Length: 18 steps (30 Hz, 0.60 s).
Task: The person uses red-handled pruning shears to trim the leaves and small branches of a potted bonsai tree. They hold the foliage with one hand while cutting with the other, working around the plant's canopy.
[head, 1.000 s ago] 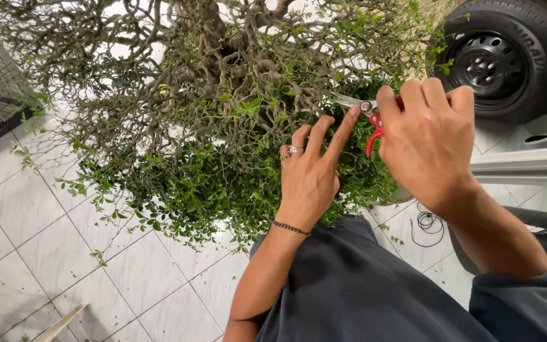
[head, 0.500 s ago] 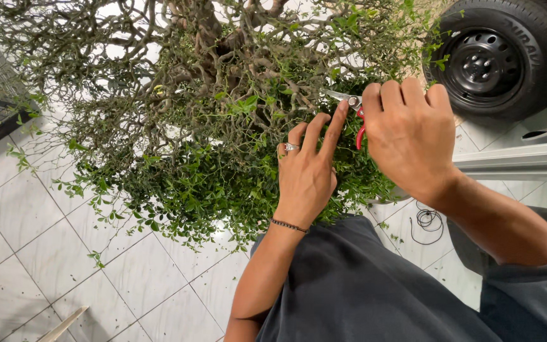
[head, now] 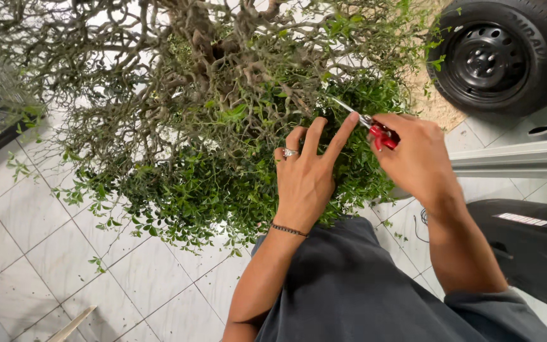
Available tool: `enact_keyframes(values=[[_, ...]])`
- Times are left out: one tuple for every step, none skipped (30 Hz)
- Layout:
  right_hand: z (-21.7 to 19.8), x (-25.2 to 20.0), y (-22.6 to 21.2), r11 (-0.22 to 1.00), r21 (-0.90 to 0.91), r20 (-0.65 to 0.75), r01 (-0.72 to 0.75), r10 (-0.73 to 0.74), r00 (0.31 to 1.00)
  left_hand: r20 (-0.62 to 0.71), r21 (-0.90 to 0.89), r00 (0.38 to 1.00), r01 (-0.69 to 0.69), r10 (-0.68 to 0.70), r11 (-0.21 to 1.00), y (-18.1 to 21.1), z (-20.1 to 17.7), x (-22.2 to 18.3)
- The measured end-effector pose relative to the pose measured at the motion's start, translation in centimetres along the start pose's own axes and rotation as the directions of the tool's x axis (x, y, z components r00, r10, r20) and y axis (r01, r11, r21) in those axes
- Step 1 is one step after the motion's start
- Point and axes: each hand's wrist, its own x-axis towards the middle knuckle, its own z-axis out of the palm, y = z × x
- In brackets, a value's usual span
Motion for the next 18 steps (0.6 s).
enact_keyframes(values=[[0.0,0.1,-0.3,1.0,0.006,-0.003,-0.005,0.005,1.0,0.004,0.001,1.0,-0.007,0.007,1.0,0.0,0.1,0.0],[-0.1,0.2,-0.6,1.0,0.016,-0.012,0.012,-0.012,1.0,-0.001,0.003,1.0,-0.001,0.001,1.0,-0.1,0.1,0.1],[-0.1,0.3,-0.9,0.999,0.027,-0.019,0.031,-0.03,0.999,-0.005,0.005,1.0,0.006,-0.006,1.0,-0.1,0.1,0.1],[0.1,0.3,-0.8,0.999,0.033,-0.019,0.027,-0.026,0.999,0.0,0.006,1.0,0.002,-0.002,1.0,-0.1,0.1,0.0],[0.2,0.4,-0.8,0.998,0.042,-0.026,0.039,-0.038,0.999,-0.001,0.013,1.0,0.008,-0.008,1.0,-0.1,0.0,0.0],[0.4,0.6,-0.7,0.997,0.05,-0.033,0.051,-0.05,0.998,-0.003,0.02,1.0,0.014,-0.014,1.0,-0.1,0.0,0.0],[0.5,0.6,-0.7,0.997,0.053,-0.032,0.049,-0.047,0.998,0.001,0.021,1.0,0.013,-0.013,1.0,-0.1,0.0,0.0],[0.5,0.7,-0.8,0.998,0.036,-0.036,0.055,-0.054,0.998,0.006,0.029,1.0,0.019,-0.019,0.999,-0.1,0.0,0.0],[0.5,0.8,-0.8,0.998,0.018,-0.041,0.064,-0.063,0.997,0.009,0.039,1.0,0.026,-0.026,0.999,-0.1,0.0,0.1],[0.7,0.9,-0.7,0.998,0.021,-0.041,0.064,-0.064,0.997,0.01,0.042,1.0,0.025,-0.026,0.999,-0.1,-0.1,0.1],[0.8,1.0,-0.7,0.998,0.015,-0.045,0.067,-0.067,0.997,0.013,0.026,0.999,0.029,-0.029,0.999,0.0,-0.1,0.1],[0.9,1.0,-0.6,0.997,0.009,-0.049,0.07,-0.07,0.996,0.017,0.01,0.999,0.032,-0.033,0.999,0.0,-0.2,0.1],[1.1,1.1,-0.3,0.997,0.012,-0.048,0.072,-0.071,0.996,0.017,0.013,0.999,0.033,-0.033,0.999,0.0,-0.2,0.1],[1.2,1.1,0.0,0.996,-0.014,-0.063,0.088,-0.089,0.994,0.022,0.007,0.999,0.036,-0.036,0.999,0.0,-0.3,0.1],[1.4,1.1,0.3,0.994,-0.038,-0.077,0.102,-0.105,0.991,0.028,0.001,0.999,0.037,-0.037,0.999,0.0,-0.3,0.0],[1.5,1.0,0.4,0.994,-0.036,-0.077,0.101,-0.104,0.992,0.03,0.002,0.999,0.036,-0.036,0.999,0.0,-0.4,0.1],[1.5,0.9,0.4,0.994,-0.032,-0.094,0.106,-0.108,0.99,0.032,0.002,0.999,0.034,-0.034,0.999,0.1,-0.5,0.1],[1.6,0.8,0.5,0.993,-0.028,-0.111,0.11,-0.113,0.987,0.035,0.002,0.999,0.033,-0.033,0.999,0.1,-0.6,0.1]])
